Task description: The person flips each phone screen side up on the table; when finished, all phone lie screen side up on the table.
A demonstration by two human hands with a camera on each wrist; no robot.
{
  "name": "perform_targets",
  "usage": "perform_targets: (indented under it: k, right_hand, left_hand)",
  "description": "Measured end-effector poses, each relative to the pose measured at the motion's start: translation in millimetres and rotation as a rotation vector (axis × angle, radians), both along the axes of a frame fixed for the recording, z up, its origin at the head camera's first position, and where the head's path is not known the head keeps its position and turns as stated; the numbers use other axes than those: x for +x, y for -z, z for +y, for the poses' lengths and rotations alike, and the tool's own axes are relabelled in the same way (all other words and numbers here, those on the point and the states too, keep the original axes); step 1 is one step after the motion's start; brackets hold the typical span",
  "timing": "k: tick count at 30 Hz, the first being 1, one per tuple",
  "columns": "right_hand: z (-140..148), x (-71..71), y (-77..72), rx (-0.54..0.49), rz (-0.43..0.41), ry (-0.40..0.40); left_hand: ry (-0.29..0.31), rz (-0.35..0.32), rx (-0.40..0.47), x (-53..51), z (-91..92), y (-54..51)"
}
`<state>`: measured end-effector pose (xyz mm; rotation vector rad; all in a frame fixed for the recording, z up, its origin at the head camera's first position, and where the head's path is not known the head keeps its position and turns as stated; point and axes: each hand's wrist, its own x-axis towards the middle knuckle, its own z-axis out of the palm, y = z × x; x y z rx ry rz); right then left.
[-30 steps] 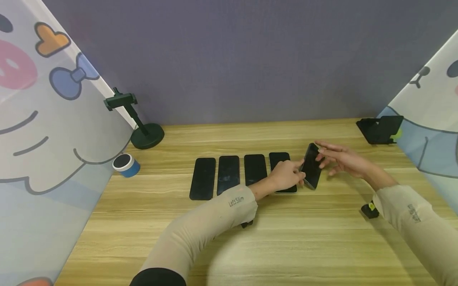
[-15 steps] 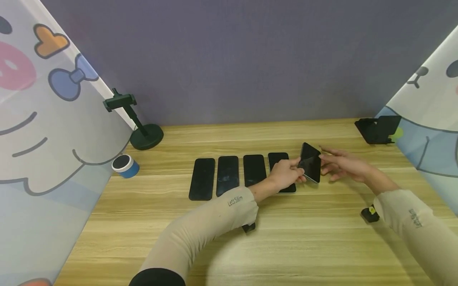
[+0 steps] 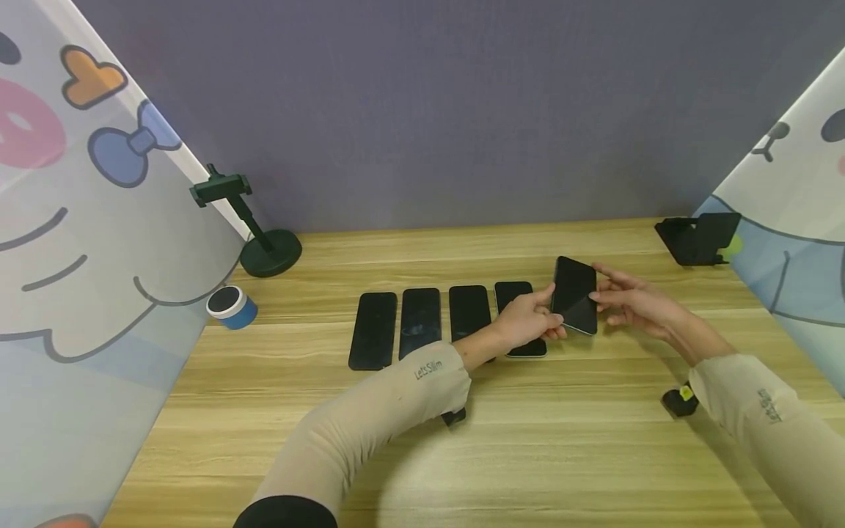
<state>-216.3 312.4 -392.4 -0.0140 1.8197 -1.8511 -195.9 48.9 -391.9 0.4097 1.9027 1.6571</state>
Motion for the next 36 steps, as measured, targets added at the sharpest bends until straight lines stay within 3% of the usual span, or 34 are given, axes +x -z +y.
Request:
perform_targets:
  k: [8, 13, 18, 26, 36]
  right_hand:
    - [-0.5, 3.5, -1.9, -0.083, 0.052, 0.000]
    - [1.2, 2.8, -4.0, 0.011, 0.081, -0.014]
    - [2.1, 1.4, -5.9, 0.125, 0.105, -0.054]
    - [2.2, -0.2, -8.1, 0.209, 0.086, -0.128]
    - [5.1, -2.6, -2.1, 0.270, 0.057, -0.164]
  left_hand:
    - [0.049, 0.029, -0.032, 1.2, -1.3, 0.0]
    - [0.099, 0.118, -0.089, 1.1, -3.6, 0.0]
    - [0.150, 0.217, -0.221, 1.5, -1.9, -1.3]
    - [0.156, 0.249, -0.429, 6.2, 8.1, -7.1]
    - [0.154, 0.254, -0.532, 8.8, 11.2, -8.5]
